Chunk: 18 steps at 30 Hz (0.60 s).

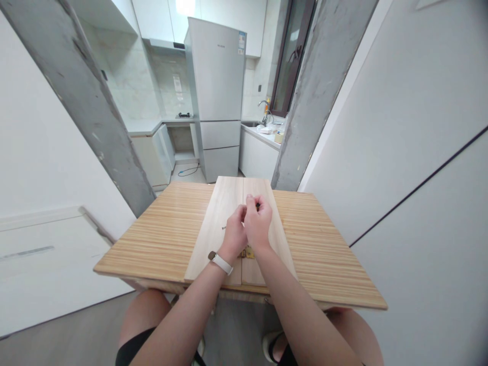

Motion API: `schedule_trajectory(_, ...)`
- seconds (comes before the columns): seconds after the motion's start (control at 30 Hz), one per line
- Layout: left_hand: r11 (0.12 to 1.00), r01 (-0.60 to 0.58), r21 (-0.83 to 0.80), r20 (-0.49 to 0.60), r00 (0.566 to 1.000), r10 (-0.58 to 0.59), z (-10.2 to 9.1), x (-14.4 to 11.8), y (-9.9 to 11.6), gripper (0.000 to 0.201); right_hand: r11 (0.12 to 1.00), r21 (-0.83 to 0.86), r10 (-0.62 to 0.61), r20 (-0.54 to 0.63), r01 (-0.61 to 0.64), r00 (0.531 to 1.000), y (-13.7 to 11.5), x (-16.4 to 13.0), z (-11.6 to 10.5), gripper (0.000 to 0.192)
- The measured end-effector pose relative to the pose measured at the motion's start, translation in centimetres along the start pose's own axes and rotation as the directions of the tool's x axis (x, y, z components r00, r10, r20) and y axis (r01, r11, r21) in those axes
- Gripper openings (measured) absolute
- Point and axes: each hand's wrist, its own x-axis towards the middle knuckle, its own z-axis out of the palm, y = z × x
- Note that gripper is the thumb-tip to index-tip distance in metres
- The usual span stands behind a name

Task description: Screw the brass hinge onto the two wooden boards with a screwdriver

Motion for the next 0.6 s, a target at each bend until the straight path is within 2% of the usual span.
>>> schedule_trajectory(0.07,0.997,-0.005,-0.077,0.061,0.998,0.01,-0.5,0.2,-0.5,0.036,0.997,0.043,0.053,0.125,-0.058,0.991,0.5,1.4,-0.2,0.046)
schedule_trajectory(0.13,0.987,0.017,-0.157,0.124,0.992,0.003,-1.0,0.5,-1.1,0.04,0.986,0.082,0.114,0.311,-0.146,0.944,0.8,2.9,-0.5,0.051)
schedule_trajectory(0.2,0.973,0.058,-0.224,0.186,0.983,-0.015,-1.4,0.8,-1.6,0.033,0.97,0.103,0.131,0.541,-0.221,0.831,0.9,4.4,-1.0,0.054)
schedule_trajectory(0.27,0.955,0.095,-0.28,0.244,0.969,-0.025,-1.6,1.2,-1.8,0.027,0.956,0.117,0.101,0.729,-0.27,0.677,0.9,5.7,-1.5,0.056)
schedule_trajectory(0.33,0.93,0.132,-0.344,0.309,0.951,-0.02,-1.7,1.4,-1.8,0.027,0.94,0.128,0.069,0.837,-0.316,0.542,0.9,6.7,-2.0,0.058)
schedule_trajectory(0.4,0.906,0.163,-0.391,0.361,0.933,-0.012,-1.6,1.6,-1.7,0.029,0.92,0.128,0.06,0.888,-0.371,0.455,1.0,7.4,-2.4,0.059)
schedule_trajectory(0.43,0.9,0.173,-0.4,0.373,0.928,-0.012,-1.6,1.6,-1.7,0.029,0.91,0.126,0.063,0.9,-0.395,0.431,1.1,7.7,-2.6,0.059)
schedule_trajectory(0.47,0.901,0.175,-0.396,0.374,0.927,-0.016,-1.5,1.6,-1.7,0.028,0.903,0.128,0.065,0.903,-0.41,0.425,1.2,7.8,-2.7,0.06)
schedule_trajectory(0.5,0.91,0.171,-0.377,0.366,0.93,-0.023,-1.3,1.6,-1.8,0.027,0.9,0.136,0.067,0.896,-0.415,0.439,1.3,7.8,-2.8,0.059)
schedule_trajectory(0.53,0.922,0.161,-0.352,0.349,0.937,-0.031,-1.2,1.5,-1.9,0.025,0.901,0.15,0.066,0.879,-0.407,0.472,1.4,7.6,-2.8,0.059)
schedule_trajectory(0.6,0.944,0.134,-0.301,0.299,0.953,-0.04,-1.0,1.3,-2.2,0.022,0.922,0.18,0.054,0.816,-0.341,0.576,1.5,7.1,-2.9,0.053)
